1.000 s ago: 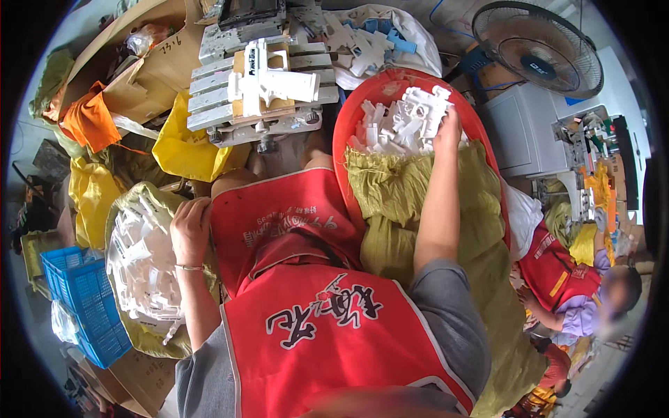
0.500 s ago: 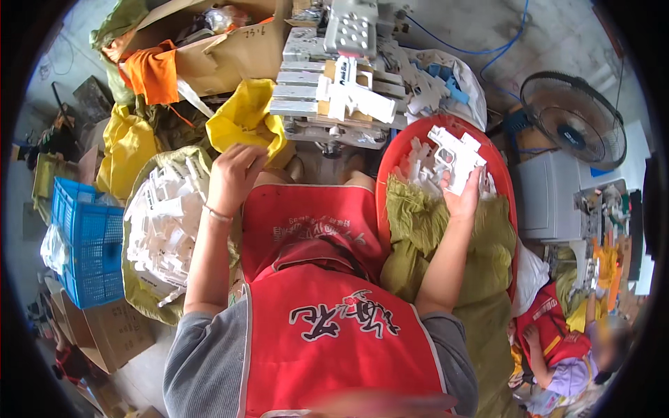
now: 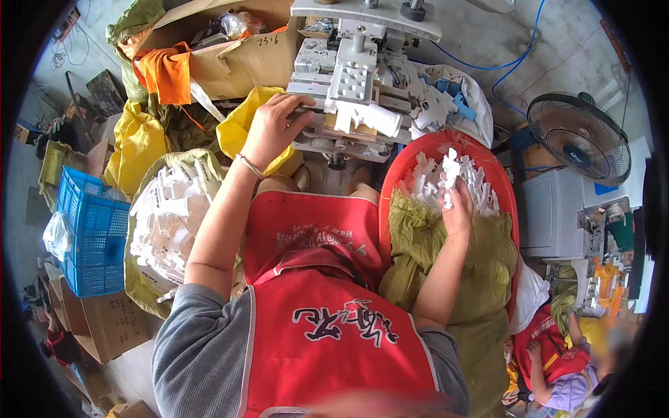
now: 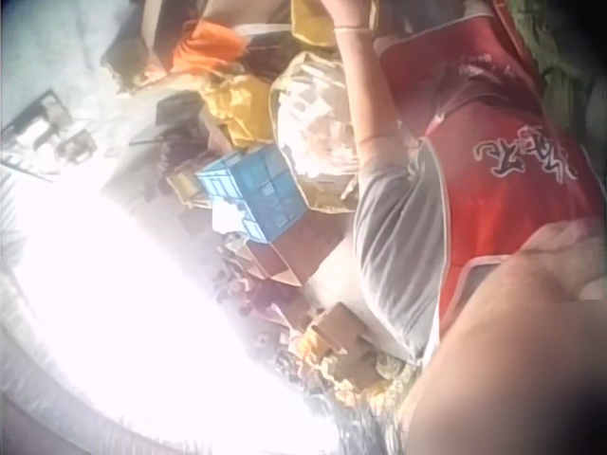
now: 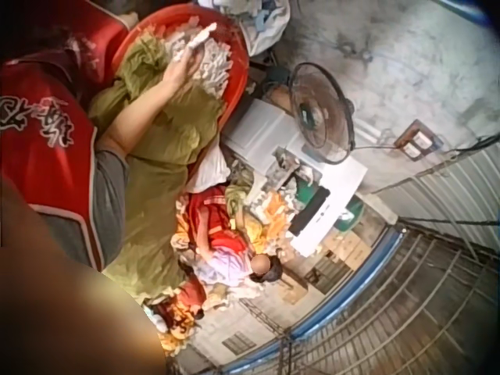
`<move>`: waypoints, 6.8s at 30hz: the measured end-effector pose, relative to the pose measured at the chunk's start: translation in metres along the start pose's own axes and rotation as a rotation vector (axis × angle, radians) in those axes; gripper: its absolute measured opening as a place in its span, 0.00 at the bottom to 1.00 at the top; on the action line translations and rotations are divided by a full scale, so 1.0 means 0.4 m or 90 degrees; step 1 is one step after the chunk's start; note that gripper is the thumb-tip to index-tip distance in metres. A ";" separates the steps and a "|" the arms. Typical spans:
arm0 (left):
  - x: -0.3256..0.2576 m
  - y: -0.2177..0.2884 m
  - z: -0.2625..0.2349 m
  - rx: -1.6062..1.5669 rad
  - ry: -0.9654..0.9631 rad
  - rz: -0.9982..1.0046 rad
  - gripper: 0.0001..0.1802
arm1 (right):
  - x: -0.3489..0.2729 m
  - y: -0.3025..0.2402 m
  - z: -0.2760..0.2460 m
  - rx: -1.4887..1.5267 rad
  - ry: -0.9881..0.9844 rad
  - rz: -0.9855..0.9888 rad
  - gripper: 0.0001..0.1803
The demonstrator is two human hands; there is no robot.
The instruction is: Processing and assembling white plastic toy guns using an assembly machine in a factory.
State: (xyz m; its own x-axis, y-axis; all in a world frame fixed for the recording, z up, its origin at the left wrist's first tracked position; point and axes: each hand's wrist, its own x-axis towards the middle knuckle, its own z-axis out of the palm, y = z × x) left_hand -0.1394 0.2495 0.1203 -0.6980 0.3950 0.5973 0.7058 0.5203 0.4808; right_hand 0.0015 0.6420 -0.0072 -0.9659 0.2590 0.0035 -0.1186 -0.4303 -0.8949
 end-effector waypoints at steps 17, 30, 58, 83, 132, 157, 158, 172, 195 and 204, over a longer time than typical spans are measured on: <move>0.070 -0.030 0.020 -0.167 -0.056 -0.059 0.18 | 0.031 -0.099 0.149 -0.069 0.063 -0.230 0.24; -0.190 -0.131 -0.125 -0.413 0.180 -0.284 0.18 | 0.175 -0.143 0.495 -0.809 -0.308 -0.572 0.26; -0.782 0.005 -0.587 0.450 0.218 -0.545 0.18 | -0.113 0.117 0.709 -0.503 -0.561 -0.193 0.07; -1.207 -0.217 -0.863 0.201 0.737 -0.632 0.10 | 0.075 0.434 1.176 -0.180 -0.373 0.132 0.20; -1.015 -0.339 -1.035 0.606 0.597 -0.635 0.08 | 0.154 0.420 1.314 -0.661 -0.440 -0.331 0.16; -0.794 -0.474 -0.831 0.665 -0.169 -0.618 0.27 | -0.088 0.392 1.003 -0.896 -0.505 0.000 0.36; -0.784 -0.486 -0.829 0.667 -0.170 -0.609 0.27 | -0.095 0.372 1.025 -0.930 -0.543 0.017 0.35; -0.814 -0.585 -1.068 0.754 0.328 -0.620 0.13 | -0.112 0.330 1.206 -0.373 -0.759 -0.118 0.18; -0.845 -0.315 -0.788 0.552 0.106 -0.416 0.12 | -0.094 0.222 0.855 -0.546 -0.651 -0.073 0.16; -0.591 -0.047 -0.522 0.447 0.217 -0.302 0.09 | 0.035 0.021 0.275 -0.772 -0.352 0.164 0.11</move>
State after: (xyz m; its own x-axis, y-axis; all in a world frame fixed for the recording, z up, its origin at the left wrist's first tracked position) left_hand 0.0376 -0.0116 0.1043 -0.7437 -0.1652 0.6477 0.0397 0.9563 0.2896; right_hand -0.0384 0.5469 0.0344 -0.9291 -0.2136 -0.3018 0.0773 0.6861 -0.7234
